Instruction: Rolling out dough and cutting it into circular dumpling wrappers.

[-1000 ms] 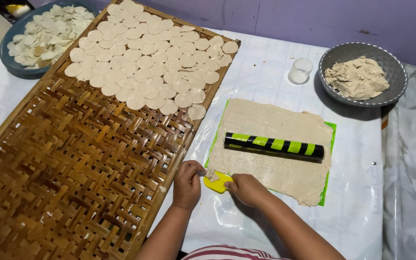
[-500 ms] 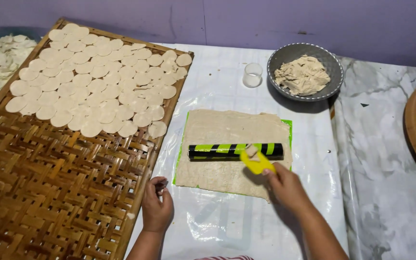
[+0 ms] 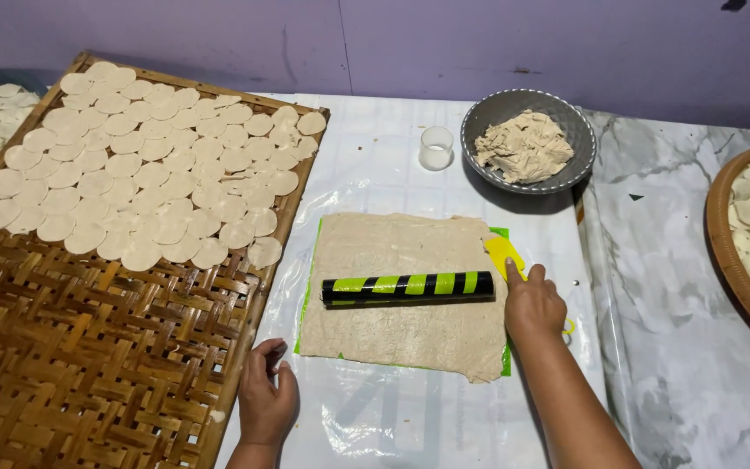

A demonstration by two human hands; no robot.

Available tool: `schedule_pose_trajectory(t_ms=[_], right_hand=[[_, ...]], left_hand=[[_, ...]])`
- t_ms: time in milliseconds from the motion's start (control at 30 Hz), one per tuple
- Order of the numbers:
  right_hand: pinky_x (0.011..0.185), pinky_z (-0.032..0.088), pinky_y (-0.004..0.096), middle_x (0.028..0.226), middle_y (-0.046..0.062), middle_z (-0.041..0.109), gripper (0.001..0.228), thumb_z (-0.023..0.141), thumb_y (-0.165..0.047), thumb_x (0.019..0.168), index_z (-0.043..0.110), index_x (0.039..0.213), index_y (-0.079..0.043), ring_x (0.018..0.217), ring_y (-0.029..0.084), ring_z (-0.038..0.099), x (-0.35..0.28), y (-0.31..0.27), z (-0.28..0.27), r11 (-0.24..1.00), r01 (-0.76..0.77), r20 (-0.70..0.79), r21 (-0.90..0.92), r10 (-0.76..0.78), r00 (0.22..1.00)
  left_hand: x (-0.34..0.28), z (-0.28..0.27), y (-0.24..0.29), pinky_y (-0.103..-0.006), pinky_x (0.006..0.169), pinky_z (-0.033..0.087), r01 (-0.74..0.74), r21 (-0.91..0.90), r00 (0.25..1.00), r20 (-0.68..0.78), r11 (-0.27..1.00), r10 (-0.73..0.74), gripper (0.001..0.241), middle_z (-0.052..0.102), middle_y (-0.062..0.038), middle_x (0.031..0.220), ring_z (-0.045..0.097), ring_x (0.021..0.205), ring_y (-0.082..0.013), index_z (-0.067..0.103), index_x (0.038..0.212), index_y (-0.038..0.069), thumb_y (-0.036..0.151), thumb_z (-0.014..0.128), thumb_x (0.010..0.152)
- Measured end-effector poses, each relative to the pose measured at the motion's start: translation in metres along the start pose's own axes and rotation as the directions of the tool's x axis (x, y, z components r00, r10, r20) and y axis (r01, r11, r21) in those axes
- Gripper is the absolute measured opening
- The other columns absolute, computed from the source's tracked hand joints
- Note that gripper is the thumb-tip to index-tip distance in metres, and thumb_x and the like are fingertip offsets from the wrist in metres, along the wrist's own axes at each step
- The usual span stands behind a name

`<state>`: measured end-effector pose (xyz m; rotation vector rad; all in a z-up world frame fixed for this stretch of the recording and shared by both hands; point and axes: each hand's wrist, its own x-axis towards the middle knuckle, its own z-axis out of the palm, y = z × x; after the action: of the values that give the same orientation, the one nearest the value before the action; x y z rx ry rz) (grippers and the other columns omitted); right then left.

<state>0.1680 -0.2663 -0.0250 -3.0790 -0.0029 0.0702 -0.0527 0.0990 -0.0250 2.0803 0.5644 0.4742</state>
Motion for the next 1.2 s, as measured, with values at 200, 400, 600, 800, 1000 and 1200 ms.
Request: schedule_pose_trajectory(t_ms=[200, 400, 600, 800, 1000, 1200], right_hand=[[0.089, 0.057, 0.043, 0.123, 0.011, 0.058, 0.060, 0.051, -0.009, 0.097, 0.055, 0.149, -0.038, 0.109, 0.030, 0.065, -0.017, 0.036, -0.051, 0.994, -0.032, 0.171, -0.106, 0.050, 0.984], [0.094, 0.053, 0.050, 0.133, 0.016, 0.055, 0.057, 0.055, -0.016, 0.100, 0.056, 0.154, -0.034, 0.116, 0.038, 0.063, -0.039, 0.149, -0.029, 0.869, -0.484, 0.030, 0.097, 0.484, 0.875], [0.108, 0.042, 0.053, 0.143, 0.017, 0.049, 0.053, 0.051, -0.028, 0.108, 0.050, 0.160, -0.034, 0.130, 0.044, 0.051, -0.058, 0.208, 0.004, 0.783, -0.622, 0.019, 0.015, 0.621, 0.783], [0.111, 0.049, 0.049, 0.142, 0.027, 0.058, 0.045, 0.069, -0.013, 0.092, 0.068, 0.137, -0.009, 0.131, 0.043, 0.057, -0.061, 0.093, -0.012, 0.983, 0.033, -0.458, 0.183, 0.055, 0.887], [0.116, 0.025, 0.054, 0.155, 0.014, 0.044, 0.054, 0.058, -0.004, 0.086, 0.060, 0.139, -0.016, 0.142, 0.033, 0.040, -0.053, -0.030, -0.048, 0.849, 0.465, -0.200, 0.250, -0.425, 0.883], [0.116, 0.014, 0.065, 0.151, 0.004, 0.049, 0.061, 0.059, -0.010, 0.090, 0.053, 0.149, -0.027, 0.142, 0.024, 0.040, -0.032, -0.042, -0.059, 0.896, 0.413, 0.031, 0.164, -0.424, 0.905]], left_hand=[[0.002, 0.002, -0.011, -0.0329, 0.088, 0.054, 0.016, -0.016, 1.000, -0.005, 1.000, -0.016, 0.038, 0.069, -0.014, 0.121, 0.069, 0.111, -0.0220, 0.058, 0.127, 0.001, 0.001, 0.057, 0.089], [0.024, 0.004, -0.064, -0.0294, 0.090, 0.051, 0.094, -0.320, 0.994, 0.085, 0.943, -0.070, 0.041, 0.069, -0.016, 0.122, 0.065, 0.107, -0.0212, 0.056, 0.131, -0.002, -0.001, 0.058, 0.090], [0.044, 0.004, 0.027, -0.0321, 0.102, 0.055, 0.261, 0.103, 0.949, 0.154, 0.960, -0.274, 0.032, 0.071, -0.010, 0.127, 0.069, 0.117, -0.0203, 0.065, 0.129, 0.010, 0.011, 0.059, 0.097], [0.071, 0.054, 0.082, -0.0479, 0.115, 0.035, -0.511, 0.260, 0.850, 0.295, 0.820, 0.436, 0.039, 0.062, -0.012, 0.138, 0.052, 0.133, -0.0316, 0.064, 0.130, 0.012, 0.023, 0.068, 0.093], [0.090, 0.077, 0.102, -0.0528, 0.115, 0.025, -0.663, 0.246, 0.690, 0.567, 0.707, 0.450, 0.059, 0.062, -0.012, 0.125, 0.054, 0.123, -0.0299, 0.056, 0.135, 0.012, 0.032, 0.077, 0.083], [0.096, 0.098, 0.101, -0.0535, 0.111, 0.028, -0.728, 0.272, 0.660, 0.528, 0.630, 0.534, 0.054, 0.063, -0.012, 0.122, 0.055, 0.121, -0.0312, 0.057, 0.130, 0.010, 0.025, 0.077, 0.083]])
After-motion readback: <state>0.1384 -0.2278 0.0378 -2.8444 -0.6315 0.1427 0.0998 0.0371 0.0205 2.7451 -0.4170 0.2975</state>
